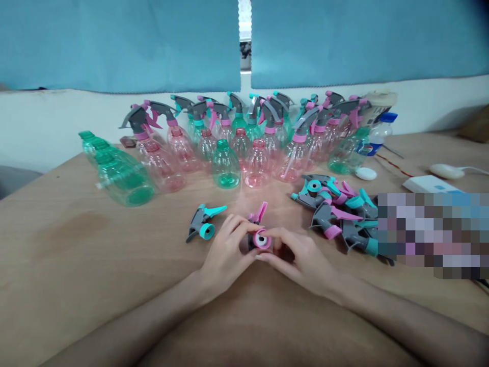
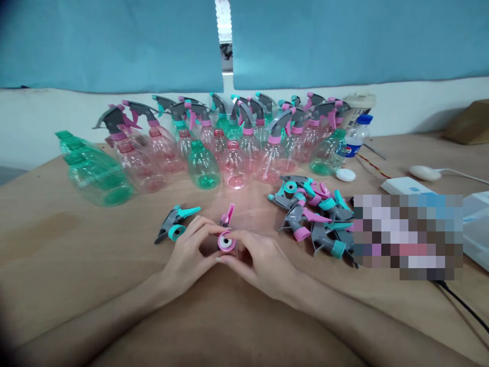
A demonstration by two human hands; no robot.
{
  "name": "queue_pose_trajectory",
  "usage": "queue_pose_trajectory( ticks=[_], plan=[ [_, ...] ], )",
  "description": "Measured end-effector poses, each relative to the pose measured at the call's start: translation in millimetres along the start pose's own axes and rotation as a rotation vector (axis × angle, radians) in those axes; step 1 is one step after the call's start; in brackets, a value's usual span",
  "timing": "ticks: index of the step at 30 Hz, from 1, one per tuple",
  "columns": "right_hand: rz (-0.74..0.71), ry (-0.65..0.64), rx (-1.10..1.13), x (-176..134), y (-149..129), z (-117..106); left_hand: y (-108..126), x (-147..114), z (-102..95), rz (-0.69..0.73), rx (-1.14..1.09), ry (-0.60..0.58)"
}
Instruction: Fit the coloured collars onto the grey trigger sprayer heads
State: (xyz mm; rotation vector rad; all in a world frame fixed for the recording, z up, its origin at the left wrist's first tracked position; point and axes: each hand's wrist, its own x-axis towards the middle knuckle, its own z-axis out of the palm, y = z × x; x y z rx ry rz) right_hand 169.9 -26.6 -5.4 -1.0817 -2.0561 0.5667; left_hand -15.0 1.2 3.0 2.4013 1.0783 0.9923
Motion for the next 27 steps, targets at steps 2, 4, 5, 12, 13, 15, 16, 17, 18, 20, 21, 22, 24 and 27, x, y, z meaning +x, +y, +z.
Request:
queue_pose_trajectory(
  ticks=[2, 4, 5, 12, 13, 15, 16, 17, 18, 20, 21, 22, 24, 27],
  plan=[
    [0.02, -0.006, 0.025, -1.1, 1.4, 0.0, 0.0, -0.4, 0.1, 0.0, -0.01, -0.013],
    [0.023, 0.001, 0.028, -2.2, 3.2, -0.6, -0.1, -0.8, 0.3, 0.003, -0.01, -0.016],
    [0.025, 0.009, 0.028, -2.7, 4.0, -1.0, -0.3, -0.9, 0.3, 0.004, -0.007, -0.018],
    [0.03, 0.014, 0.032, -2.8, 4.6, -3.0, -0.4, 0.0, -0.5, -0.025, 0.002, -0.018],
    [0.037, 0.008, 0.033, -2.6, 4.3, -3.0, -0.1, 0.1, -0.5, -0.023, 0.001, -0.019],
    [0.051, -0.007, 0.03, -2.1, 4.1, -2.9, 0.7, 0.1, -0.3, -0.006, -0.001, -0.018],
    [0.052, -0.016, 0.029, -1.8, 4.1, -2.8, 1.1, 0.0, -0.1, 0.007, -0.001, -0.017],
    [0.049, -0.023, 0.029, -1.6, 4.1, -2.6, 1.4, -0.1, 0.0, 0.019, -0.001, -0.017],
    [0.045, -0.028, 0.033, -1.5, 4.3, -2.4, 1.7, -0.3, 0.1, 0.031, 0.0, -0.019],
    [0.033, -0.03, 0.043, -1.5, 4.6, -2.1, 1.7, -0.6, 0.1, 0.042, 0.002, -0.021],
    [0.03, -0.023, 0.046, -1.7, 4.9, -1.8, 1.5, -0.7, 0.1, 0.04, 0.003, -0.022],
    [0.027, -0.014, 0.047, -1.9, 5.1, -1.7, 1.3, -0.7, 0.0, 0.034, 0.004, -0.023],
    [0.021, 0.0, 0.044, -2.3, 5.4, -1.4, 0.7, -0.8, -0.1, 0.021, 0.005, -0.027],
    [0.019, 0.004, 0.044, -2.3, 5.5, -1.6, 0.5, -0.8, -0.2, 0.015, 0.005, -0.032]
  ],
)
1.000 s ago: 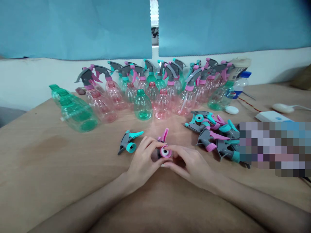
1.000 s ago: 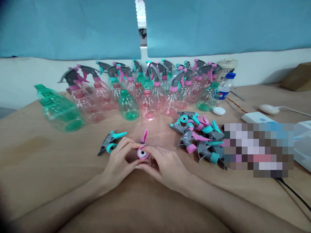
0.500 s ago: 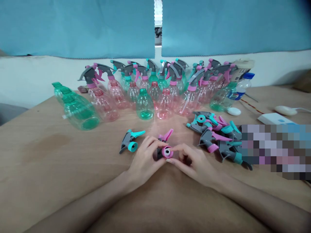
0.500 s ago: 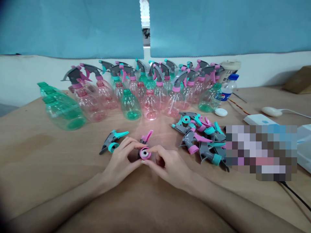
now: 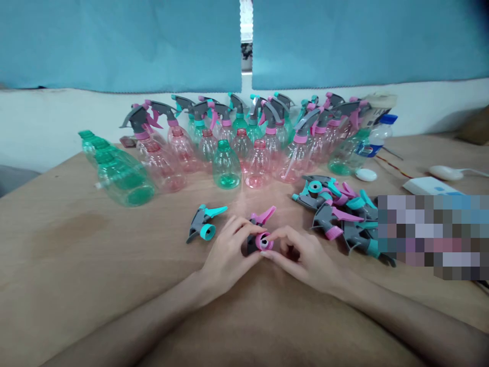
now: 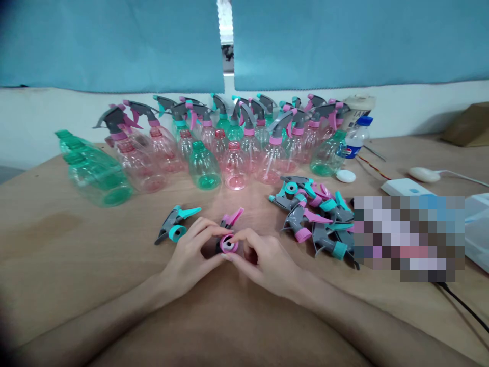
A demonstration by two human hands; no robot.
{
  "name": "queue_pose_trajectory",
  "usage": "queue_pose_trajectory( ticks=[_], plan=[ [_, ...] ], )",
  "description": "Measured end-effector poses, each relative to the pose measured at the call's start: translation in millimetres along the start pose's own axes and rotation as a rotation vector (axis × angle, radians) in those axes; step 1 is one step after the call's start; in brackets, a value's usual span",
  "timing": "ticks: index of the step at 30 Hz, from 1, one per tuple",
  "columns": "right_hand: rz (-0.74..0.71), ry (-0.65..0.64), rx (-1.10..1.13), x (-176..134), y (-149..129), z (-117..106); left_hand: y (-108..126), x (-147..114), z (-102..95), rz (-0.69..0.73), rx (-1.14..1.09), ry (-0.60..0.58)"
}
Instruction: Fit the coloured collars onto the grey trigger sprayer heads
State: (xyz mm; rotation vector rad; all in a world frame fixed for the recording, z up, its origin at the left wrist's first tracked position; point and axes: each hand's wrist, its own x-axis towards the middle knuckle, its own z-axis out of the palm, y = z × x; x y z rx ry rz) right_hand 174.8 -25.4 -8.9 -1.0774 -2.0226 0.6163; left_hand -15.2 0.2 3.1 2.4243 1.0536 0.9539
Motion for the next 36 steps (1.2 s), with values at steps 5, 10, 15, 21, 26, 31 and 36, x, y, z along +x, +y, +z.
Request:
queue_pose_trajectory(
  ticks=[5, 10, 15, 21, 26, 31, 36],
  plan=[
    [0.005, -0.017, 0.0, 1, 0, -1, 2, 0, 0.0, 0.012, -0.003, 0.002],
    [0.001, -0.016, 0.006, 1, 1, -3, 2, 0, 0.1, 0.021, 0.001, -0.027],
    [-0.014, -0.062, -0.044, 4, 2, -7, 1, 0, 0.7, 0.058, 0.035, -0.066],
    [-0.04, -0.121, -0.063, 5, 4, -11, -2, -2, 0.8, 0.113, 0.071, -0.092],
    [-0.03, -0.145, -0.055, 6, 5, -11, -1, -2, 1.0, 0.099, 0.079, -0.122],
    [-0.058, -0.09, -0.069, 4, 5, -9, -1, 0, -1.1, 0.039, 0.065, -0.126],
    [-0.054, -0.038, -0.039, 3, 0, -13, -7, 3, -6.2, -0.063, 0.064, -0.034]
  ],
)
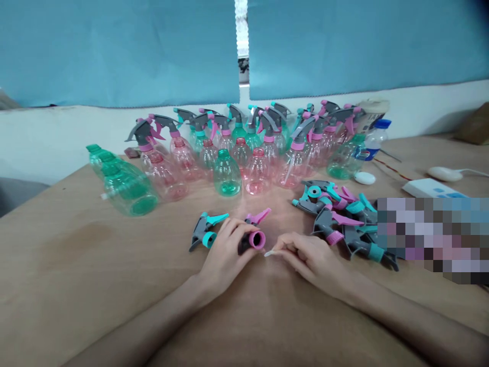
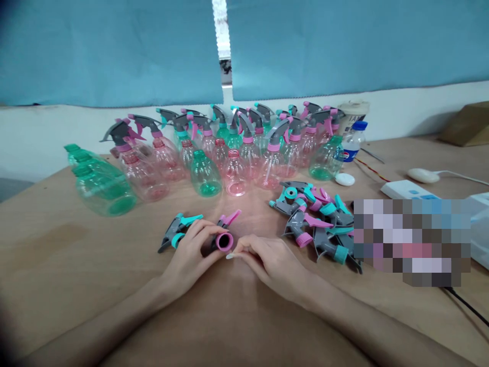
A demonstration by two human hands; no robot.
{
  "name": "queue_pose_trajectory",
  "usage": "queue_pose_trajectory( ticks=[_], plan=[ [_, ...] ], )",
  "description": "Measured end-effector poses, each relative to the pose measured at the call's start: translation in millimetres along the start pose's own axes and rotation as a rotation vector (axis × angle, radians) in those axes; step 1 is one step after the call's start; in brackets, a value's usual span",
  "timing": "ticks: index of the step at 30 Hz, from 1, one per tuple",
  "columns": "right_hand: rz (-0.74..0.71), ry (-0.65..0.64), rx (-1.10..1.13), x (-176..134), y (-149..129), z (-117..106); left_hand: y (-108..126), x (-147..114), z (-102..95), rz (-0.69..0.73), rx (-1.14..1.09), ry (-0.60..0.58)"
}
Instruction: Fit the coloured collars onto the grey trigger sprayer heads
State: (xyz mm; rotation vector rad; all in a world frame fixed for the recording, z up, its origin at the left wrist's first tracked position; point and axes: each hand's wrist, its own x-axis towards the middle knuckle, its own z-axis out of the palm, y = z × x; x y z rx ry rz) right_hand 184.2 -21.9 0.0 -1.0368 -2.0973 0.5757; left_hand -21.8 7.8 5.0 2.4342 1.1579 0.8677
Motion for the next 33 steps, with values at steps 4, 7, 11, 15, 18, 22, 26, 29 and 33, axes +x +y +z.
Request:
queue_pose_trajectory(
  ticks=[4, 7, 11, 15, 18, 22, 26, 29, 33],
  plan=[
    [-0.008, 0.105, -0.073, 3, 6, -1, -3, 0, -2.0, -0.059, 0.015, 0.01],
    [0.014, 0.131, -0.18, 5, 13, 1, -3, -1, -2.0, -0.084, 0.02, 0.021],
    [0.069, 0.03, -0.219, 5, 16, 5, -2, -1, -2.0, -0.1, 0.013, 0.028],
    [0.084, -0.036, -0.181, 4, 14, 7, -2, 0, -3.1, -0.097, 0.011, 0.021],
    [0.09, -0.046, -0.169, 4, 16, 6, -1, 0, -4.1, -0.08, 0.002, 0.015],
    [0.081, -0.03, -0.149, 5, 20, 7, -1, 0, -4.4, -0.089, 0.002, 0.013],
    [0.055, -0.049, -0.165, 5, 23, 7, -1, -1, -4.1, -0.095, 0.013, 0.029],
    [0.03, -0.011, -0.172, 5, 24, 6, 0, -1, -4.3, -0.099, 0.017, 0.038],
    [0.014, 0.107, -0.202, 5, 22, 2, 0, -2, -4.6, -0.097, 0.009, 0.04]
  ],
)
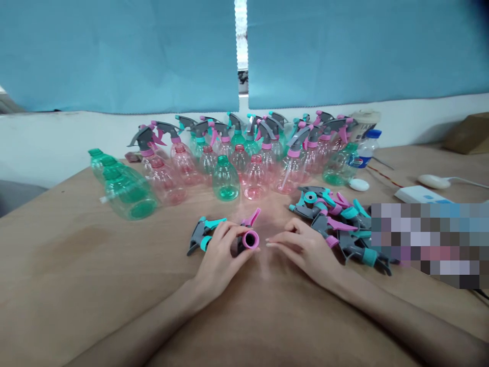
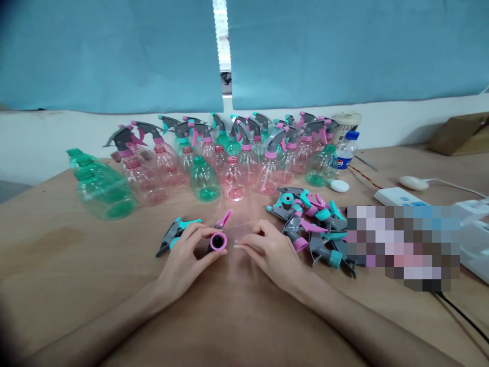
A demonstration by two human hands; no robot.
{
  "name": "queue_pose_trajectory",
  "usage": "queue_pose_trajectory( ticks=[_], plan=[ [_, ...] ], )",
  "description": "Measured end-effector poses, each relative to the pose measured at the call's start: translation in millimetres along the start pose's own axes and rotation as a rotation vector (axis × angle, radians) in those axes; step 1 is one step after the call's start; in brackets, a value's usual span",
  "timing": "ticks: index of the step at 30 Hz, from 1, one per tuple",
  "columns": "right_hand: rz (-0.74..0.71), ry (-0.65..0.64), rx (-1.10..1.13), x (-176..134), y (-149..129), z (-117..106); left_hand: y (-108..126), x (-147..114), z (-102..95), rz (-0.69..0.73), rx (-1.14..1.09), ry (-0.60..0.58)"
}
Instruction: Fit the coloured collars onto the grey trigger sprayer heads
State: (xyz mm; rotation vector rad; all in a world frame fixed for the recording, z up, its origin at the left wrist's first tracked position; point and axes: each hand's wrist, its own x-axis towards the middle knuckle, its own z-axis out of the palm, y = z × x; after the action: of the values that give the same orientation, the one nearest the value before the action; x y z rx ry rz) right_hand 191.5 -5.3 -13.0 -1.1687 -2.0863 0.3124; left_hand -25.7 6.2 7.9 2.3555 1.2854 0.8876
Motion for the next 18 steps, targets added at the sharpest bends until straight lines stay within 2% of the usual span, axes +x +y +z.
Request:
queue_pose_trajectory(
  ticks=[4, 9, 18],
  plan=[
    [0.026, 0.014, 0.125, 0.1, -5.1, -1.6, -0.1, 0.0, 0.2, 0.006, -0.003, 0.003],
    [0.124, 0.013, 0.222, -0.5, -10.2, 0.1, 1.4, 0.8, 0.3, 0.01, -0.006, 0.03],
    [0.272, 0.083, 0.363, 3.1, -1.6, 2.1, 2.4, 0.5, 0.2, 0.027, -0.021, 0.031]
  ],
)
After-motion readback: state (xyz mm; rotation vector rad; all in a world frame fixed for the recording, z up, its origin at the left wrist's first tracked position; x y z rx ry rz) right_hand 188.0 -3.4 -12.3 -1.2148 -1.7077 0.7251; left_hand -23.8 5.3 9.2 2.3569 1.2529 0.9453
